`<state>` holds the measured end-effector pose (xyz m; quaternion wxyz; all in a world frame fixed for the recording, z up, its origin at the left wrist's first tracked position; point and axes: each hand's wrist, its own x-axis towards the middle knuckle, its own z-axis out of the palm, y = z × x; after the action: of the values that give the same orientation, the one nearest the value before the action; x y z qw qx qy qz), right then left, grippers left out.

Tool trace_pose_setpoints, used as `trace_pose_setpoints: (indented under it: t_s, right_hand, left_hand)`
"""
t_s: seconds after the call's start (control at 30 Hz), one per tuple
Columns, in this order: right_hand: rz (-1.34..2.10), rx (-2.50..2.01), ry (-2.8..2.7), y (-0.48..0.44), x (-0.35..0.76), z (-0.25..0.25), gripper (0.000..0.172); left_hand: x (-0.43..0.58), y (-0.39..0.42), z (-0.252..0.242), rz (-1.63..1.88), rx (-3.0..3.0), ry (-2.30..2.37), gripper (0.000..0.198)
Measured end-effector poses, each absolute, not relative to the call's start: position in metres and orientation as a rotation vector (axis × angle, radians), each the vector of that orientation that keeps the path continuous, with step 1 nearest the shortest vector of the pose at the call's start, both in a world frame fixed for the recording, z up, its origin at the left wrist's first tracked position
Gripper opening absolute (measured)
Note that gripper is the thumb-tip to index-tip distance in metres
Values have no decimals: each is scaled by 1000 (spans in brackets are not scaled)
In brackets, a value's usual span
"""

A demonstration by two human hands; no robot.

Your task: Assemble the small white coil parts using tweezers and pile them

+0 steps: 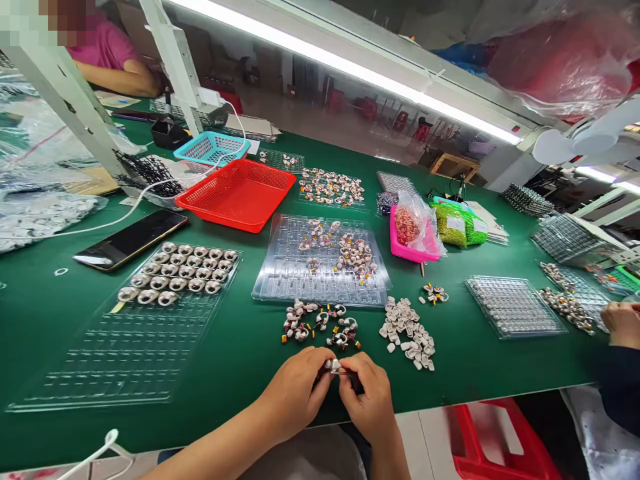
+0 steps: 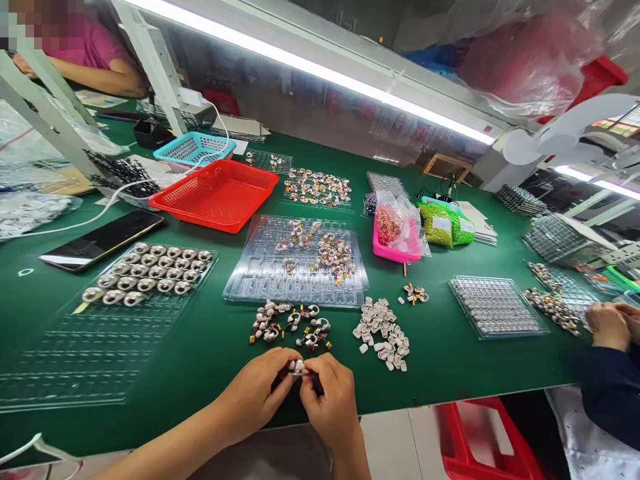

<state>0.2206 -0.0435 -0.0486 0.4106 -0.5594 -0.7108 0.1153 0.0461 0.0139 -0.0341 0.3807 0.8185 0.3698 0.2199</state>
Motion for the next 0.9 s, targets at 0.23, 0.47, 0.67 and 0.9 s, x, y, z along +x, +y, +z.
trace_pose_setpoints:
  t_s: [0.23, 0.47, 0.67, 0.9]
  right_hand:
    - [305, -1406, -1754, -43, 220, -48, 18]
    - [291, -1463, -1645, -45, 223, -45, 13]
    - [308, -1514, -1577, -47, 225, -45, 14]
    - [352, -1518, -1550, -48, 225, -48, 14]
  left_hand:
    - [46, 14, -32, 535, 2075, 971, 14]
    - [46, 14, -27, 575, 1991, 972, 15]
    - [45, 15, -26, 605, 1950, 967, 17]
    - [44, 14, -31, 672, 1879, 973, 22]
